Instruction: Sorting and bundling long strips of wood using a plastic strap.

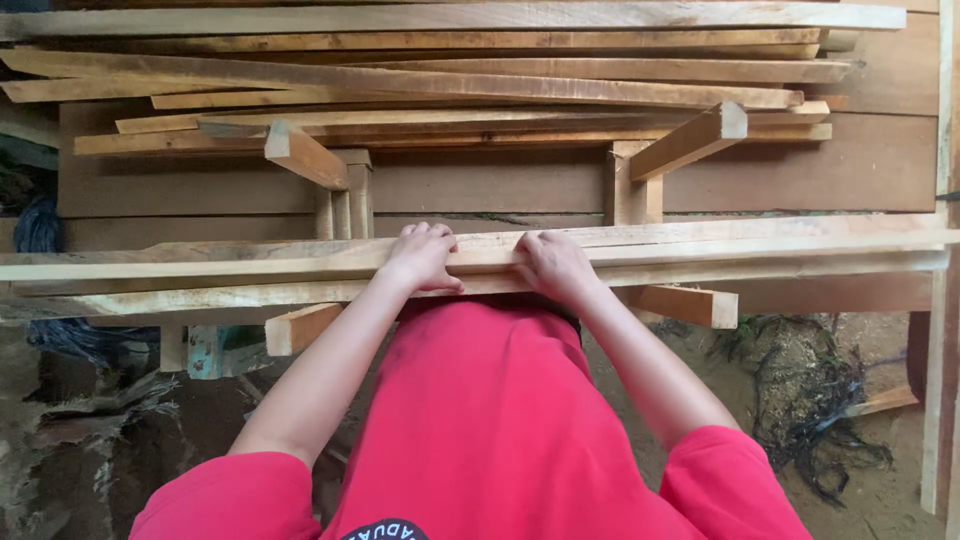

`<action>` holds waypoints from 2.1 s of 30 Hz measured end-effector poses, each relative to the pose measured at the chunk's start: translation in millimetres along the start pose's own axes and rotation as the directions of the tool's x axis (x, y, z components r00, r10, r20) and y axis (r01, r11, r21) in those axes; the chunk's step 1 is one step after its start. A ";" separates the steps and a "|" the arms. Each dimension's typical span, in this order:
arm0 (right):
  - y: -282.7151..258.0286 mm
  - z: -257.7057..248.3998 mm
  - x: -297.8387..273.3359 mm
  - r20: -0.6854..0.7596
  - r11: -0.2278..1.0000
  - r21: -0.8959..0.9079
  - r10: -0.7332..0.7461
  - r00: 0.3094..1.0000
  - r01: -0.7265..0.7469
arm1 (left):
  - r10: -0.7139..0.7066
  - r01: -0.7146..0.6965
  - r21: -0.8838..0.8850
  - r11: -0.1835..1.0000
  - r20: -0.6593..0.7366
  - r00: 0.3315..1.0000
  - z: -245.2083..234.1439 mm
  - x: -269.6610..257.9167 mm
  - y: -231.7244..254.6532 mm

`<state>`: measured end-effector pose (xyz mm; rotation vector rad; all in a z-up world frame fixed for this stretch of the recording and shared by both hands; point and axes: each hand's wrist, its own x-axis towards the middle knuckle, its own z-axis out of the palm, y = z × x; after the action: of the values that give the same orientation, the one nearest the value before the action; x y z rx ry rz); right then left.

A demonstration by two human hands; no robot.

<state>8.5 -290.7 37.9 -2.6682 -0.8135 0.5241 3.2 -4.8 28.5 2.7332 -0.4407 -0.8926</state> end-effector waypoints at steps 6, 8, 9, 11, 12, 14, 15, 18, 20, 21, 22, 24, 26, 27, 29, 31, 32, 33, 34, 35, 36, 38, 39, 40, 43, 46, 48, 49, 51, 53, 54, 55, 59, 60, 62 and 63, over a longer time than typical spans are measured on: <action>-14.2 -10.2 7.8 -0.100 0.997 0.058 -0.052 0.994 0.058 | 0.002 0.000 0.055 0.999 -0.047 0.999 16.5 5.5 -2.7; -21.1 -7.3 4.1 -0.164 0.997 0.016 -0.075 0.984 0.079 | 0.002 0.001 0.036 0.999 -0.065 0.998 16.8 -0.1 1.8; -24.8 -5.6 2.4 -0.225 0.995 -0.025 -0.100 0.969 0.096 | 0.001 0.001 0.018 1.000 -0.080 0.997 17.4 -3.2 3.9; -21.9 3.3 -1.7 -0.262 0.994 0.004 -0.105 0.959 0.109 | 0.012 -0.006 0.048 0.999 -0.117 0.993 20.6 -7.6 4.7; -20.3 8.9 -6.2 -0.299 0.993 0.034 -0.097 0.949 0.112 | 0.034 -0.022 0.082 0.996 -0.148 0.988 23.8 -10.0 6.4; -18.9 15.3 -4.8 -0.304 0.993 0.033 -0.097 0.948 0.112 | 0.050 -0.032 0.106 0.994 -0.165 0.985 38.9 -8.3 2.8; -18.2 18.2 -5.3 -0.313 0.994 0.030 -0.095 0.945 0.110 | 0.069 -0.045 0.134 0.990 -0.184 0.980 46.3 -7.9 2.1; -20.9 21.6 -8.9 -0.260 0.995 0.029 -0.088 0.962 0.099 | 0.109 -0.071 0.136 0.988 -0.299 0.948 41.0 -29.7 7.5; -19.0 28.6 -8.0 -0.245 0.995 -0.065 -0.093 0.965 0.080 | 0.149 -0.098 0.147 0.984 -0.391 0.908 54.4 -28.9 0.2; -19.8 33.8 -7.8 -0.225 0.986 -0.156 -0.099 0.969 0.065 | 0.183 -0.121 0.157 0.980 -0.476 0.860 62.7 -30.8 -4.4; -19.5 37.6 -9.4 -0.221 0.986 -0.157 -0.096 0.971 0.062 | 0.184 -0.124 0.154 0.980 -0.475 0.861 62.1 -31.1 -3.7; -19.9 45.1 -8.4 -0.179 0.975 -0.218 -0.076 0.981 0.036 | 0.188 -0.104 0.194 0.976 -0.487 0.853 60.1 -34.0 -4.6; -14.7 48.1 -7.5 -0.207 0.977 -0.209 -0.093 0.974 0.049 | 0.181 -0.060 0.249 0.967 -0.501 0.847 70.0 -26.0 -4.8; -14.7 51.5 -7.8 -0.238 0.979 -0.199 -0.098 0.966 0.050 | 0.188 -0.026 0.307 0.951 -0.510 0.839 76.5 -25.5 -6.1; -13.7 56.1 -7.7 -0.257 0.972 -0.226 -0.121 0.959 0.062 | 0.188 -0.041 0.280 0.959 -0.525 0.830 78.7 -27.3 -7.3; -8.3 58.4 -7.2 -0.283 0.965 -0.256 -0.130 0.950 0.056 | 0.205 -0.070 0.260 0.963 -0.539 0.817 80.6 -22.1 -6.8; -7.4 60.8 -6.6 -0.308 0.961 -0.267 -0.150 0.939 0.066 | 0.207 -0.067 0.263 0.963 -0.552 0.808 82.6 -21.1 -8.1; -6.5 63.2 -6.1 -0.332 0.957 -0.279 -0.171 0.928 0.076 | 0.209 -0.064 0.265 0.962 -0.564 0.799 84.8 -20.2 -9.2; -6.5 63.8 -7.0 -0.330 0.958 -0.278 -0.164 0.930 0.070 | 0.214 -0.071 0.265 0.962 -0.561 0.799 86.8 -19.8 -8.4; -6.6 64.3 -7.8 -0.357 0.956 -0.283 -0.177 0.917 0.074 | 0.205 -0.069 0.253 0.965 -0.566 0.798 88.8 -19.5 -7.7; -6.6 64.4 -6.5 -0.385 0.954 -0.289 -0.194 0.902 0.082 | 0.194 -0.062 0.242 0.968 -0.573 0.797 89.9 -19.0 -8.1; -7.0 63.9 -7.1 -0.407 0.952 -0.295 -0.197 0.892 0.076 | 0.208 -0.067 0.253 0.965 -0.583 0.785 92.5 -17.2 -7.7; -7.6 64.4 -7.7 -0.429 0.951 -0.301 -0.202 0.881 0.071 | 0.221 -0.070 0.265 0.962 -0.595 0.773 94.5 -17.1 -7.8; -8.3 63.1 -8.3 -0.425 0.952 -0.299 -0.202 0.882 0.074 | 0.217 -0.069 0.262 0.963 -0.592 0.776 96.5 -17.2 -7.7; -8.4 63.2 -9.2 -0.447 0.948 -0.309 -0.216 0.868 0.077 | 0.227 -0.037 0.319 0.947 -0.586 0.777 100.4 -18.5 -8.4; -4.7 65.2 -9.1 -0.431 0.960 -0.269 -0.196 0.881 0.082 | 0.225 -0.029 0.344 0.938 -0.545 0.808 95.4 -19.8 -8.2; -4.3 58.4 -4.9 -0.386 0.974 -0.212 -0.154 0.910 0.075 | 0.199 -0.027 0.319 0.947 -0.521 0.830 84.5 -20.5 -8.4; -13.8 49.7 -10.5 -0.384 0.975 -0.209 -0.152 0.910 0.075 | 0.199 -0.028 0.318 0.948 -0.519 0.831 87.9 -25.1 -6.6; -25.8 26.1 -11.7 -0.333 0.988 -0.141 -0.110 0.937 0.065 | 0.180 -0.017 0.312 0.950 -0.504 0.845 86.5 -22.2 -5.6; -21.6 27.1 -6.4 -0.289 0.987 -0.149 -0.099 0.952 0.058 | 0.171 -0.025 0.287 0.958 -0.498 0.850 82.5 -18.3 -10.7; -17.4 26.5 -6.4 -0.245 0.985 -0.163 -0.096 0.965 0.057 | 0.158 -0.027 0.259 0.965 -0.500 0.851 82.1 -15.6 -9.9; -18.5 39.7 -26.8 -0.237 0.985 -0.165 -0.090 0.967 0.051 | 0.160 -0.034 0.252 0.967 -0.497 0.853 95.1 -31.3 3.4; 0.1 53.5 -5.4 -0.164 0.983 -0.176 -0.083 0.983 0.053 | 0.159 -0.003 0.316 0.949 -0.467 0.870 78.1 -17.3 -4.2; -2.7 59.6 -9.3 -0.165 0.983 -0.172 -0.095 0.982 0.066 | 0.170 -0.009 0.329 0.944 -0.465 0.869 81.3 -24.0 -4.1; -9.4 56.1 -14.7 -0.186 0.982 -0.174 -0.103 0.977 0.070 | 0.179 -0.011 0.333 0.943 -0.479 0.859 89.3 -28.1 -5.0; -9.2 49.7 -11.0 -0.219 0.980 -0.185 -0.114 0.969 0.073 | 0.195 -0.011 0.345 0.939 -0.504 0.842 87.5 -23.4 -7.3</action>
<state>-25.4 -281.0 0.2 -2.7625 -0.9491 0.1211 -66.1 -0.8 -30.2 3.0462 -0.6600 0.0030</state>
